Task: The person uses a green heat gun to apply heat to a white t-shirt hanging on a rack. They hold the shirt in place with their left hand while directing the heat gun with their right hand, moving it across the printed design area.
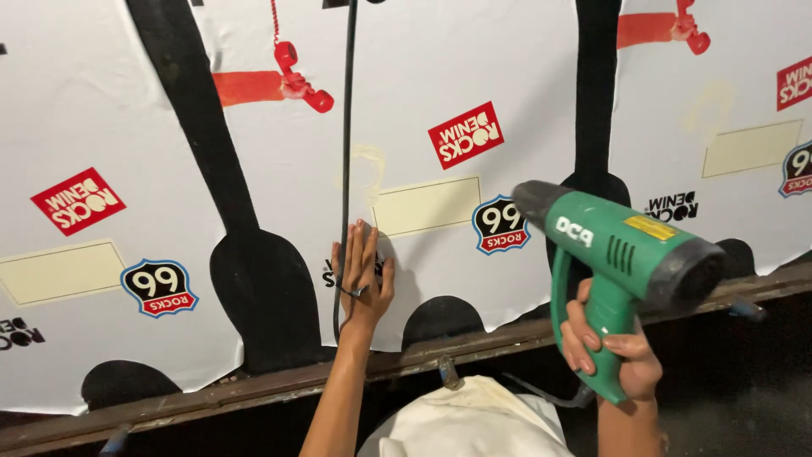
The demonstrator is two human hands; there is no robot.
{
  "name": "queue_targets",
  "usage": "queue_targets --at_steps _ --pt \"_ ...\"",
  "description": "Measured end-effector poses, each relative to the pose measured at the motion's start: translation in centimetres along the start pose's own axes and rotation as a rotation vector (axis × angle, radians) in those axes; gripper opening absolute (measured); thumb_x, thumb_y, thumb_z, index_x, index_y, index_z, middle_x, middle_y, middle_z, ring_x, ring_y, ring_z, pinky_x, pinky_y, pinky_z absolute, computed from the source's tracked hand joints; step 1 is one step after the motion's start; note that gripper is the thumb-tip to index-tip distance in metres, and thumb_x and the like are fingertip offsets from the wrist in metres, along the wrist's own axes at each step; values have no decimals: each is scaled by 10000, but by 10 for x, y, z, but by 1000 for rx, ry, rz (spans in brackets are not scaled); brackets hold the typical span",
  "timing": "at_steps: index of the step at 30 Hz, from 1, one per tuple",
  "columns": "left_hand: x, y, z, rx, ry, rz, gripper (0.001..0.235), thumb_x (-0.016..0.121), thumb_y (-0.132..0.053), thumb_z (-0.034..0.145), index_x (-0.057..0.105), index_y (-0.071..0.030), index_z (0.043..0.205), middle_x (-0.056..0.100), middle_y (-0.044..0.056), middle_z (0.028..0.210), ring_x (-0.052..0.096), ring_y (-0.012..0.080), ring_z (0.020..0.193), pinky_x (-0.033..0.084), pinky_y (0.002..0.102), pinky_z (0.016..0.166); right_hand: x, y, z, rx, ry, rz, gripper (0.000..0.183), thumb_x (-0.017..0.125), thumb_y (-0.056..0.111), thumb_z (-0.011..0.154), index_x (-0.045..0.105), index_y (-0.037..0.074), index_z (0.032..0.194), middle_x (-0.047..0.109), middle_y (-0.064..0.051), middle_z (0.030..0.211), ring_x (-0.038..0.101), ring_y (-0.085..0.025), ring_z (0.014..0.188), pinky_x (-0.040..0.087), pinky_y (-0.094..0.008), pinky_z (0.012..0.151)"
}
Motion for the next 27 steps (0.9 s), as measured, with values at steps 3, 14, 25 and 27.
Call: queue_targets --at_steps 3,14,25,27 --pt "1 3 -1 -4 25 -20 508 611 -172 1005 536 -79 1499 450 138 1608 420 301 1519 245 519 1280 -22 4 -9 -10 -10 -98 399 656 142 929 511 18 1278 508 -37 798 537 -144 529 444 -317 513" --pt "-8 1 0 1 -6 -82 468 576 -219 1053 543 -90 1502 441 104 1614 417 274 1521 249 503 1281 -35 -16 -74 -57 -291 -306 435 635 157 809 522 -21 1190 457 -86 690 477 -163 416 415 -298 381" --pt "-13 6 1 -16 0 -151 454 569 -209 1064 539 -95 1502 437 99 1618 430 266 1511 257 514 1264 -19 -93 -85 178 -121 160 561 800 106 858 454 -36 1276 520 -158 742 586 -291 519 524 -419 495" --pt "-13 4 4 -24 0 -154 463 602 -197 1041 551 -96 1490 447 111 1609 424 274 1512 249 509 1267 -6 -88 -74 127 -82 140 539 748 128 918 428 -44 1316 533 -199 815 586 -303 527 555 -446 515"
Point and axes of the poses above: each hand's wrist, its own z-axis towards the middle knuckle, its own x-axis out of the palm, y = z × x, the point moved 10 cm from there along z, towards the middle knuckle
